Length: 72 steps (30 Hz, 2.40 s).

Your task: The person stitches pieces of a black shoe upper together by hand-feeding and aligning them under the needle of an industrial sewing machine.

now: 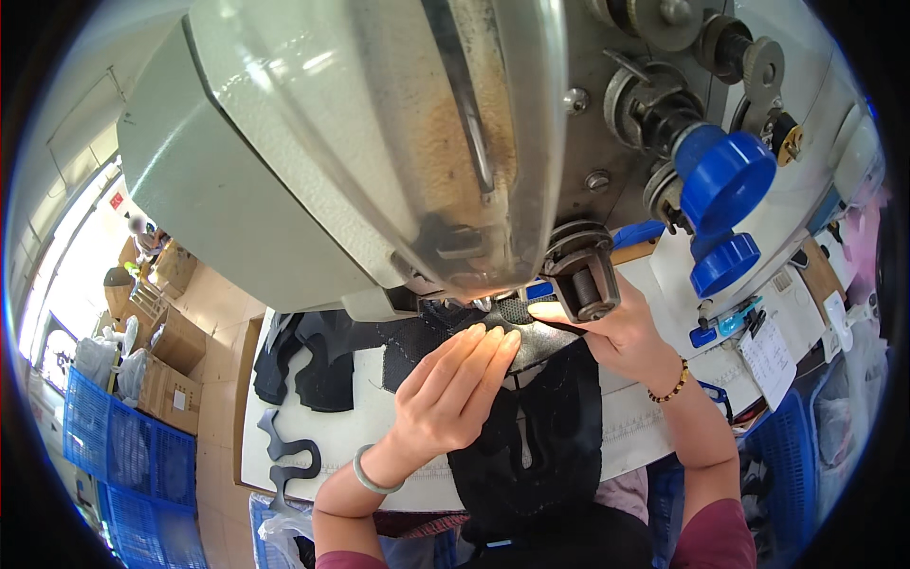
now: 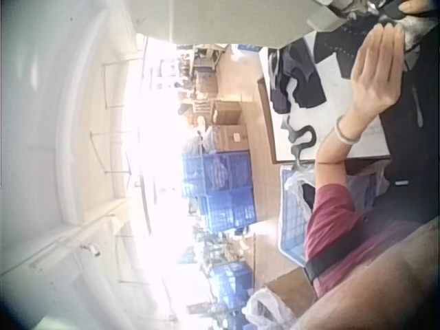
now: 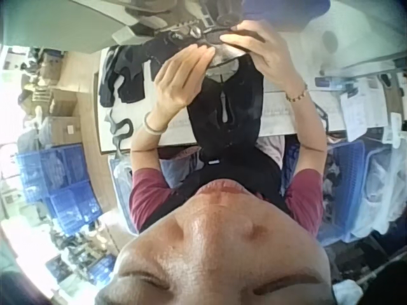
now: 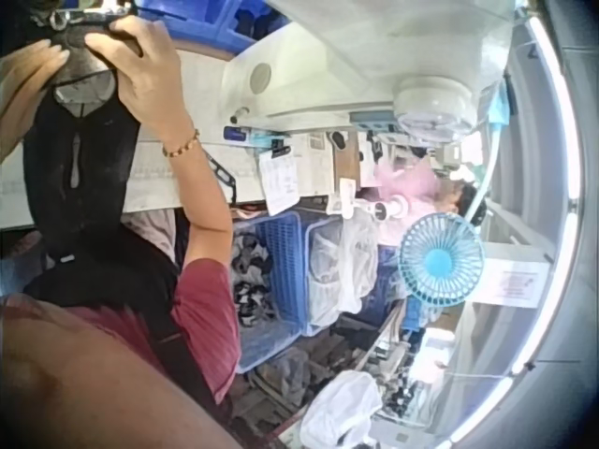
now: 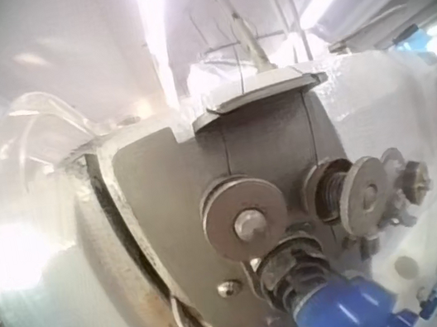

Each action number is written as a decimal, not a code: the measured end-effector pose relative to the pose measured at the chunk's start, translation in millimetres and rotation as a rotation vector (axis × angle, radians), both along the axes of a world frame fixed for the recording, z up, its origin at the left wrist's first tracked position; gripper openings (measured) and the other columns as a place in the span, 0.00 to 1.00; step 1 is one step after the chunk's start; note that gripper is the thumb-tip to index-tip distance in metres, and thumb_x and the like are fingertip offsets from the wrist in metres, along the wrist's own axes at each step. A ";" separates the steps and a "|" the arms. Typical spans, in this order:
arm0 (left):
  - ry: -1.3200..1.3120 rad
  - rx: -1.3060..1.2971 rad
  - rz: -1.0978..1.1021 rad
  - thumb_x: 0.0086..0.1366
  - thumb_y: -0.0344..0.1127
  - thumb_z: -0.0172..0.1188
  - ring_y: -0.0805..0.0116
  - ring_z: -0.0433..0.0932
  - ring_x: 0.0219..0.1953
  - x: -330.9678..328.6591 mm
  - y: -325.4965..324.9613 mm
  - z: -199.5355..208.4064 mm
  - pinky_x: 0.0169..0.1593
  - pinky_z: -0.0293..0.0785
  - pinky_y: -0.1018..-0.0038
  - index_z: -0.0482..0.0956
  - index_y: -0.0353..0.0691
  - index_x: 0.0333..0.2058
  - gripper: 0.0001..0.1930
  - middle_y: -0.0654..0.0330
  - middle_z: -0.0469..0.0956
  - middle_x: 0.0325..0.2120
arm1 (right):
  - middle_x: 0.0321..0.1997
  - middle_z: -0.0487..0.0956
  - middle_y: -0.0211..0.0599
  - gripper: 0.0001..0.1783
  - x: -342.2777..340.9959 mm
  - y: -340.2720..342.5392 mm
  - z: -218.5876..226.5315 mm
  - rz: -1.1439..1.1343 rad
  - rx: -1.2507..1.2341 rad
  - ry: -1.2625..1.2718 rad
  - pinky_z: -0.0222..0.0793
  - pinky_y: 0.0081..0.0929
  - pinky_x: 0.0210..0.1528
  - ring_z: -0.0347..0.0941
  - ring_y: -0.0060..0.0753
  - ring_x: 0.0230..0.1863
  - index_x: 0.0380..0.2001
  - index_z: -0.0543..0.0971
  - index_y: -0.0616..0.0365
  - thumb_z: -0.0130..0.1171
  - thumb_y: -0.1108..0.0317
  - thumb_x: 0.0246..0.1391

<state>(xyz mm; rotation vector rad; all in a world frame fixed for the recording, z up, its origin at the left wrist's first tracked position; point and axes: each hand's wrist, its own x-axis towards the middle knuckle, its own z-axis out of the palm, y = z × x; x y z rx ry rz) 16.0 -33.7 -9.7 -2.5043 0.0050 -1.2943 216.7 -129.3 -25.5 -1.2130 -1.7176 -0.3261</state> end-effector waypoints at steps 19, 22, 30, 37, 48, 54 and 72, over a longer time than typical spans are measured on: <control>-0.065 -0.065 -0.077 0.43 0.26 0.63 0.64 0.76 0.41 3.7 19.5 -14.1 0.46 0.73 0.69 0.81 0.35 0.41 0.21 0.59 0.77 0.38 | 0.48 0.74 0.39 0.25 -11.1 -12.1 7.4 -0.087 -0.027 -0.216 0.70 0.37 0.48 0.71 0.46 0.49 0.45 0.78 0.55 0.55 0.81 0.39; -0.077 -0.040 -0.056 0.41 0.23 0.64 0.62 0.74 0.36 8.1 6.5 -19.5 0.40 0.71 0.68 0.81 0.35 0.40 0.21 0.60 0.74 0.36 | 0.41 0.73 0.40 0.23 -25.1 -21.7 13.4 -0.126 -0.016 -0.282 0.69 0.32 0.38 0.71 0.40 0.36 0.45 0.77 0.61 0.57 0.79 0.38; -0.135 0.028 0.029 0.41 0.23 0.62 0.64 0.75 0.38 13.7 6.8 -20.6 0.42 0.72 0.71 0.82 0.36 0.40 0.22 0.61 0.75 0.35 | 0.44 0.72 0.44 0.23 -54.5 -42.6 19.4 -0.206 -0.125 -0.220 0.69 0.29 0.36 0.71 0.40 0.35 0.47 0.74 0.65 0.60 0.77 0.43; -0.170 0.020 0.032 0.46 0.23 0.63 0.68 0.76 0.40 14.9 10.6 -20.3 0.42 0.78 0.74 0.84 0.40 0.37 0.16 0.64 0.76 0.34 | 0.38 0.78 0.40 0.26 0.0 -27.5 48.0 -0.281 -0.983 0.528 0.70 0.24 0.37 0.75 0.29 0.37 0.45 0.73 0.66 0.62 0.54 0.53; -0.152 -0.004 -0.035 0.45 0.27 0.64 0.68 0.76 0.42 8.2 21.4 -21.2 0.43 0.78 0.75 0.84 0.41 0.37 0.16 0.65 0.78 0.36 | 0.38 0.78 0.30 0.18 -11.4 -10.9 7.7 0.408 -0.758 1.243 0.70 0.18 0.43 0.73 0.17 0.38 0.44 0.75 0.63 0.64 0.68 0.50; -0.087 0.075 -0.092 0.41 0.23 0.66 0.67 0.76 0.38 7.9 20.6 -16.3 0.39 0.77 0.74 0.84 0.42 0.36 0.18 0.65 0.77 0.35 | 0.38 0.81 0.30 0.13 -23.8 -13.7 6.7 0.460 -0.654 1.308 0.71 0.16 0.42 0.75 0.16 0.38 0.41 0.79 0.64 0.61 0.66 0.55; -0.077 0.094 -0.307 0.42 0.24 0.69 0.66 0.78 0.37 1.9 47.5 -8.0 0.42 0.82 0.74 0.84 0.37 0.32 0.14 0.64 0.76 0.34 | 0.09 0.62 0.14 0.29 -53.7 -18.3 -28.8 0.309 -0.575 1.106 0.42 0.17 0.12 0.52 0.06 0.12 0.05 0.67 0.53 0.61 0.56 0.57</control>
